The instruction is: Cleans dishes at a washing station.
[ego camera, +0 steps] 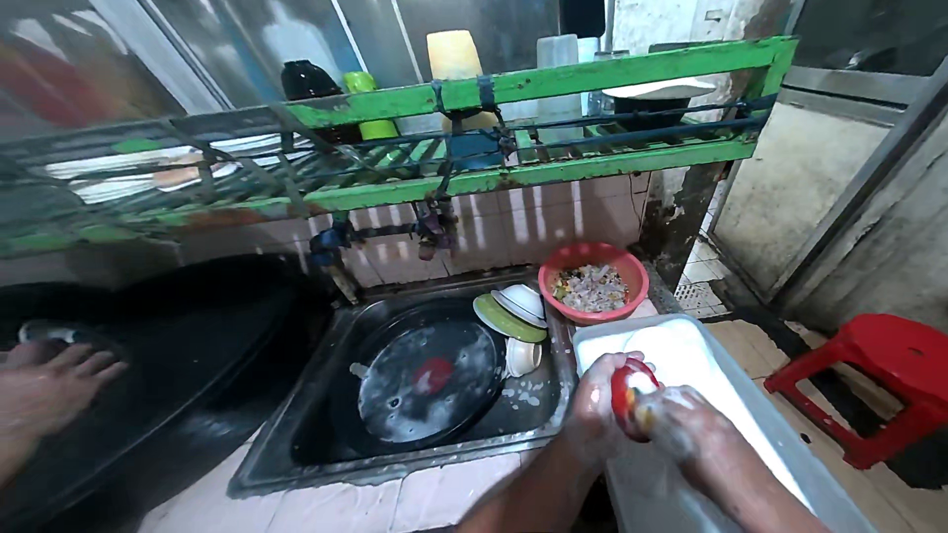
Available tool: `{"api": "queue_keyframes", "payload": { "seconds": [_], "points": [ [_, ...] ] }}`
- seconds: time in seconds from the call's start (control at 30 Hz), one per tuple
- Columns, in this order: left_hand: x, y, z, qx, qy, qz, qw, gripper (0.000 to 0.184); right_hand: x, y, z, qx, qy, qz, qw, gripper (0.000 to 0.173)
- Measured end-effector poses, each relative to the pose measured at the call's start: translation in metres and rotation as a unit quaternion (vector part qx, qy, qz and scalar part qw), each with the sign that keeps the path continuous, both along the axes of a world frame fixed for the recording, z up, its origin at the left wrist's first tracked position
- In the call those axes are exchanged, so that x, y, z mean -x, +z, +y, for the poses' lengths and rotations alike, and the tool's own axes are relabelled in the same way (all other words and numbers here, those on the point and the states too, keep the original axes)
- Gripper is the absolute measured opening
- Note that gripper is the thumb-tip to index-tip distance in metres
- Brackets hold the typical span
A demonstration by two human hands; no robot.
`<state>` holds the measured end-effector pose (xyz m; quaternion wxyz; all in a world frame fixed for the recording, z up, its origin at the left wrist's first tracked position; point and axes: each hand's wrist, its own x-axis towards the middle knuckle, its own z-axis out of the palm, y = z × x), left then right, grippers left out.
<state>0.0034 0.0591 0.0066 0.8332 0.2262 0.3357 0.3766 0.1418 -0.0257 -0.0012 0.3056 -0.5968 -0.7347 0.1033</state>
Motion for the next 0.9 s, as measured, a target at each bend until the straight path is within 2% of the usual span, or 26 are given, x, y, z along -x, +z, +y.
{"api": "queue_keyframes", "payload": {
  "seconds": [0.07,0.13,0.17,0.23,0.27,0.3,0.4,0.43,0.5,0.57,0.63,0.7,0.77,0.83,0.9],
  "points": [
    [-0.004,-0.003,-0.005,-0.003,-0.016,-0.029,0.999,0.03,-0.012,-0.014,0.014,-0.107,-0.023,-0.073,0.991,0.025],
    [-0.006,-0.001,-0.008,-0.014,-0.025,-0.038,0.999,0.03,-0.003,-0.015,0.019,-0.157,-0.03,-0.069,0.985,0.022],
    [-0.004,0.001,-0.007,-0.02,-0.019,-0.026,0.999,0.03,0.006,-0.012,0.015,-0.132,-0.023,-0.031,0.99,0.022],
    [0.003,0.005,-0.002,-0.025,-0.009,-0.004,1.0,0.031,0.016,0.004,0.0,-0.006,0.003,0.045,0.999,0.028],
    [0.007,0.006,0.0,-0.018,-0.007,0.0,1.0,0.031,0.014,0.008,-0.001,0.034,0.015,0.036,0.999,0.028],
    [0.011,0.004,0.0,-0.012,-0.009,0.001,1.0,0.032,0.009,0.005,0.001,0.025,0.024,0.0,0.999,0.026],
    [0.01,-0.003,-0.004,-0.012,-0.03,-0.027,0.999,0.03,-0.002,-0.012,0.021,-0.138,-0.005,-0.104,0.985,0.023],
    [0.008,-0.003,-0.007,-0.018,-0.036,-0.04,0.998,0.032,0.002,-0.012,0.026,-0.173,-0.019,-0.099,0.98,0.022],
    [0.009,-0.003,-0.008,-0.033,-0.033,-0.051,0.998,0.033,0.024,-0.012,0.028,-0.194,-0.017,-0.02,0.981,0.021],
    [0.019,-0.003,-0.003,-0.035,-0.007,-0.044,0.998,0.032,0.04,-0.012,0.017,-0.128,0.029,0.069,0.989,0.022],
    [0.039,0.002,0.005,-0.037,0.037,-0.034,0.998,0.031,0.035,-0.001,0.001,0.027,0.053,0.108,0.992,0.025],
    [0.071,0.007,0.022,-0.076,0.106,0.055,0.99,0.03,0.016,0.012,-0.014,0.132,0.044,0.049,0.989,0.028],
    [0.12,-0.003,0.047,-0.183,0.166,0.217,0.944,0.033,-0.012,0.01,-0.031,0.133,0.029,-0.026,0.99,0.03],
    [0.165,-0.019,0.071,-0.253,0.195,0.425,0.847,0.035,-0.038,-0.001,-0.048,0.144,-0.01,-0.053,0.988,0.034],
    [0.176,-0.019,0.078,-0.27,0.179,0.537,0.779,0.034,-0.054,-0.013,-0.058,0.188,-0.047,-0.071,0.979,0.039]
  ]
}}
